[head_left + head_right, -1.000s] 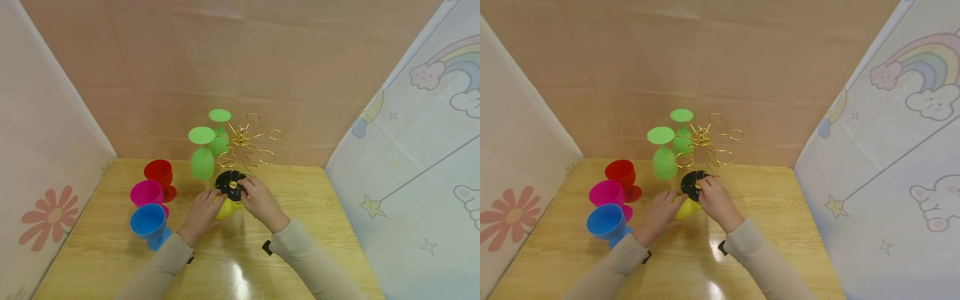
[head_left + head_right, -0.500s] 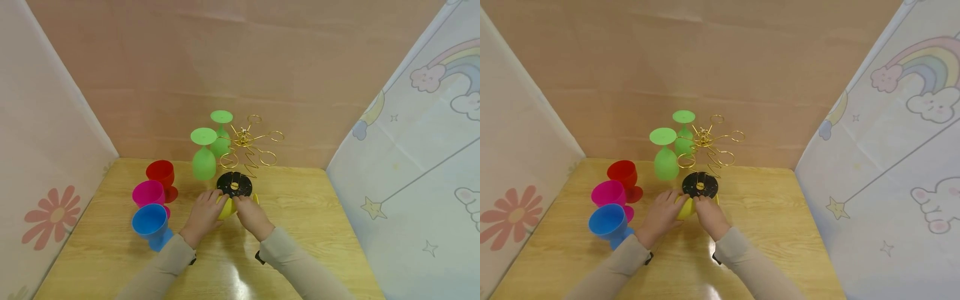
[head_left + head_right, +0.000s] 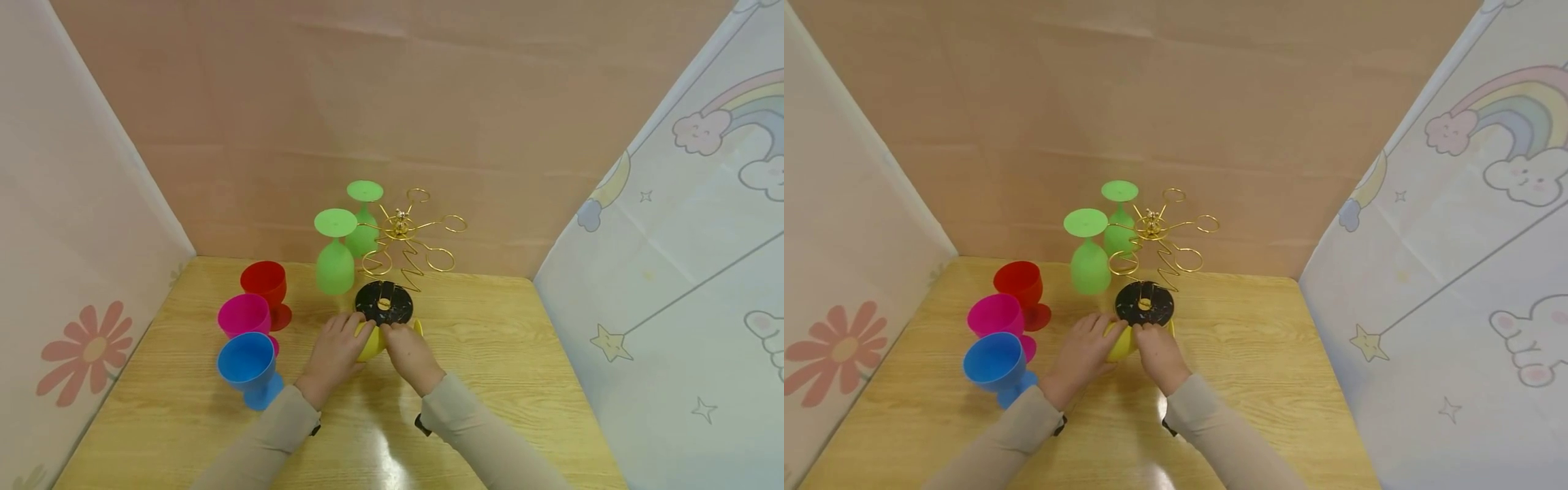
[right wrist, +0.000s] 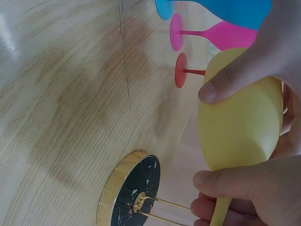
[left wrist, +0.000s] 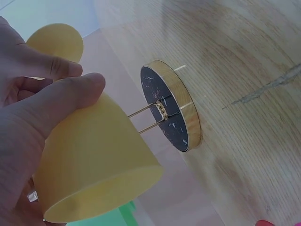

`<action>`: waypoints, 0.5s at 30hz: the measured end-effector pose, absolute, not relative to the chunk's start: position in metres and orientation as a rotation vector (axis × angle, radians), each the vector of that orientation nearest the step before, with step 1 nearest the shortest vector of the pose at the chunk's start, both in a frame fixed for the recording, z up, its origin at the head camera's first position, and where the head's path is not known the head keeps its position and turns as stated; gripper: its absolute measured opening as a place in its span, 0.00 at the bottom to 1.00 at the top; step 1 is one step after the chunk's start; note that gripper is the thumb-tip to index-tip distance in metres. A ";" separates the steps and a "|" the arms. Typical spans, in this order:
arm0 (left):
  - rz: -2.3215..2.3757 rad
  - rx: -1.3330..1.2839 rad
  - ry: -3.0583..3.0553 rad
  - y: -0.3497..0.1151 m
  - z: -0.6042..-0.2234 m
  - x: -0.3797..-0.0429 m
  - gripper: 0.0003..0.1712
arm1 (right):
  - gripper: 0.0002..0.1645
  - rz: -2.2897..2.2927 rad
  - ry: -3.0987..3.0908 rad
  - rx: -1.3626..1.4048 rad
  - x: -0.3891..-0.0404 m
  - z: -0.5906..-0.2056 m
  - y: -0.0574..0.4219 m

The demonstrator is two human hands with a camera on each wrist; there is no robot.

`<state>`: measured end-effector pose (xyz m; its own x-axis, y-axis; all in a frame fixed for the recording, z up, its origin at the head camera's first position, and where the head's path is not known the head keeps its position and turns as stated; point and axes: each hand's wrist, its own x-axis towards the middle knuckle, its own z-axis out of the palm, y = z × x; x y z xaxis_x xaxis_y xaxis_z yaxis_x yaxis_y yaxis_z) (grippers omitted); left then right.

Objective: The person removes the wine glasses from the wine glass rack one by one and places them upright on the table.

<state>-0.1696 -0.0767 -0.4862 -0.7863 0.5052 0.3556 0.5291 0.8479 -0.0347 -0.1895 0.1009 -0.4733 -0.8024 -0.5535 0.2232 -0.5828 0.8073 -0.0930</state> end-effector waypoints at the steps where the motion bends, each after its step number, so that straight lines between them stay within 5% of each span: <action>1: -0.091 -0.774 -2.674 -0.077 -0.486 -0.169 0.50 | 0.07 0.241 -2.800 0.891 -0.190 -0.474 0.101; 8: -0.091 -0.796 -2.674 -0.075 -0.479 -0.168 0.48 | 0.07 0.347 -2.779 0.863 -0.192 -0.477 0.106; 15: -0.176 -0.809 -2.563 -0.072 -0.477 -0.171 0.34 | 0.06 0.426 -2.799 0.829 -0.192 -0.478 0.111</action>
